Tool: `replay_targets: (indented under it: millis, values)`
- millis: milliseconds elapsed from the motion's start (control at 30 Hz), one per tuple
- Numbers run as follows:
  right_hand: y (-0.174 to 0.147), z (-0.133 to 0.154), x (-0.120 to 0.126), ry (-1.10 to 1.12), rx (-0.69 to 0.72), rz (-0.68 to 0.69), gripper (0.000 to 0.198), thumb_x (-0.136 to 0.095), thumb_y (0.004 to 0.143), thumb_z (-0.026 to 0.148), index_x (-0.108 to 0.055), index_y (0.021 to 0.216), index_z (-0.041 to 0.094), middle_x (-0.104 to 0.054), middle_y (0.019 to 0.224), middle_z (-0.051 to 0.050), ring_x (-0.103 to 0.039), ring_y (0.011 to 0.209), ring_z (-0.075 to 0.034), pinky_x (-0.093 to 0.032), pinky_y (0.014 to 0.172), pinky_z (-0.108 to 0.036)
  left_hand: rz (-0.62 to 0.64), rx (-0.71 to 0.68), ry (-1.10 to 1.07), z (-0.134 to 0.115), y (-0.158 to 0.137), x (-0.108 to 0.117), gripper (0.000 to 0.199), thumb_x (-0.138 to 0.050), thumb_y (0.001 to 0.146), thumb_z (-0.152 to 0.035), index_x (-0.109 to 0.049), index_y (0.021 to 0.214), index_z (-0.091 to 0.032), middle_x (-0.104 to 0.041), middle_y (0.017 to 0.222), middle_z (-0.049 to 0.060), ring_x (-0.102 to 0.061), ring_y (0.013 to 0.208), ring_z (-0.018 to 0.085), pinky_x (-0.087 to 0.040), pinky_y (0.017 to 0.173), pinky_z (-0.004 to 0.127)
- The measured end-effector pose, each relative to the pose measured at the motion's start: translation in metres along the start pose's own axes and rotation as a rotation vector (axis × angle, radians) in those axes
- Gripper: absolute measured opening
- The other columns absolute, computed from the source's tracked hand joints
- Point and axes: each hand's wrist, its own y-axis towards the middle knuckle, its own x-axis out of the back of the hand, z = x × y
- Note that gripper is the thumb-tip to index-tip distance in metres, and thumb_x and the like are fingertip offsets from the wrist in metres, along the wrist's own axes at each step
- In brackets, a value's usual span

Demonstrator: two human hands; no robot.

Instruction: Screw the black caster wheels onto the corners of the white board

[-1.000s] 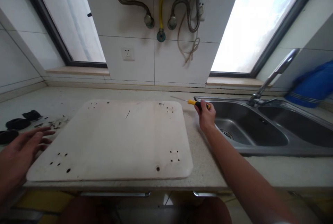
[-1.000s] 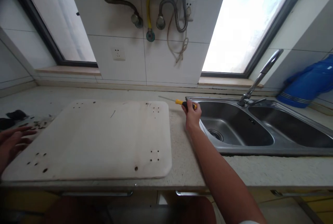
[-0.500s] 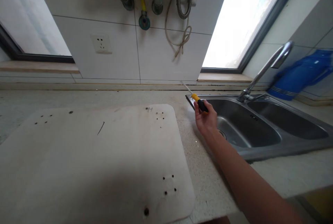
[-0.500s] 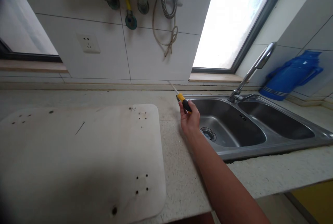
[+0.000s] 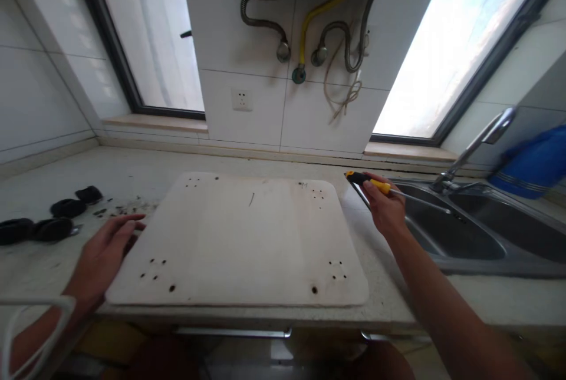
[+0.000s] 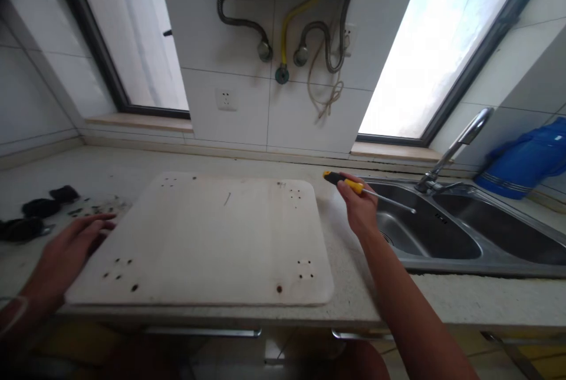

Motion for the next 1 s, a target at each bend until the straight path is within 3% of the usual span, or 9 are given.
replay_targets:
  millis: [133,267,400,500,600,667,767,900,1000]
  values:
    - [-0.038,0.025,-0.025,-0.317,0.172,0.232,0.034,-0.098,0.074,0.043,-0.09,0.104,0.03,-0.085,0.116,-0.003,-0.075,0.115,-0.023,-0.057,0.115,-0.047,0.053,-0.032,-0.029,-0.016,-0.002,-0.001,0.052,-0.062,0.076,-0.07,-0.083,0.1,-0.029,-0.085,0.1,0.008,-0.077,0.102,0.039,-0.063,0.094,0.049]
    - [-0.064,0.035,-0.079,-0.533,0.278,0.533,0.036,-0.088,0.086,0.045,-0.088,0.12,0.034,-0.086,0.122,-0.005,-0.078,0.11,-0.028,-0.058,0.111,-0.051,0.091,-0.047,-0.107,-0.015,0.0,0.001,0.048,-0.062,0.078,-0.064,-0.087,0.095,-0.027,-0.088,0.11,0.01,-0.077,0.115,0.039,-0.058,0.105,0.046]
    - [-0.075,0.023,-0.175,-0.62,0.36,0.739,0.032,-0.077,0.098,0.042,-0.083,0.127,0.029,-0.084,0.128,-0.009,-0.077,0.119,-0.03,-0.058,0.114,-0.052,0.116,-0.035,-0.152,-0.011,0.001,0.003,0.056,-0.061,0.079,-0.065,-0.09,0.099,-0.022,-0.082,0.085,0.008,-0.075,0.092,0.034,-0.058,0.085,0.042]
    - [-0.097,0.011,-0.265,-0.633,0.416,0.86,0.036,-0.072,0.106,0.046,-0.075,0.132,0.021,-0.077,0.136,-0.011,-0.074,0.123,-0.024,-0.059,0.115,-0.051,0.148,-0.011,-0.225,-0.007,0.001,0.004,0.069,-0.064,0.08,-0.074,-0.091,0.104,-0.016,-0.062,0.062,0.002,-0.06,0.068,0.025,-0.048,0.067,0.037]
    - [-0.146,0.011,-0.338,-0.599,0.49,0.941,0.034,-0.057,0.114,0.036,-0.072,0.138,0.019,-0.076,0.14,-0.014,-0.072,0.127,-0.026,-0.057,0.115,-0.051,0.123,0.044,-0.405,0.0,0.004,0.002,0.086,-0.067,0.076,-0.089,-0.088,0.104,-0.011,-0.054,0.064,-0.001,-0.045,0.059,0.016,-0.037,0.058,0.032]
    - [-0.18,0.016,-0.362,-0.534,0.573,1.126,0.03,-0.062,0.111,0.036,-0.077,0.133,0.022,-0.082,0.126,-0.01,-0.076,0.113,-0.022,-0.061,0.103,-0.037,0.036,0.105,-0.522,0.006,0.009,0.0,0.095,-0.063,0.077,-0.096,-0.085,0.108,-0.009,-0.055,0.07,-0.001,-0.04,0.056,0.013,-0.031,0.054,0.029]
    - [-0.205,0.022,-0.36,-0.426,0.662,1.288,0.038,-0.072,0.105,0.044,-0.074,0.141,0.032,-0.081,0.137,-0.003,-0.075,0.123,-0.02,-0.059,0.107,-0.03,-0.057,0.139,-0.589,0.01,0.013,-0.004,0.099,-0.051,0.083,-0.1,-0.077,0.118,-0.011,-0.056,0.075,0.0,-0.042,0.056,0.012,-0.031,0.052,0.026]
    - [-0.194,0.021,-0.312,-0.48,0.557,1.066,0.046,-0.048,0.116,0.042,-0.066,0.151,0.018,-0.074,0.145,-0.019,-0.071,0.131,-0.028,-0.057,0.115,-0.047,-0.034,0.108,-0.595,0.009,0.013,-0.007,0.095,-0.053,0.085,-0.1,-0.075,0.115,-0.013,-0.062,0.081,0.002,-0.046,0.059,0.012,-0.035,0.053,0.025]
    - [-0.207,0.03,-0.268,-0.475,0.56,1.075,0.047,-0.048,0.115,0.035,-0.064,0.151,0.01,-0.074,0.139,-0.023,-0.073,0.125,-0.029,-0.06,0.111,-0.046,-0.016,0.096,-0.589,0.005,0.011,-0.006,0.096,-0.056,0.081,-0.102,-0.075,0.112,-0.013,-0.062,0.081,0.003,-0.047,0.059,0.012,-0.035,0.052,0.025]
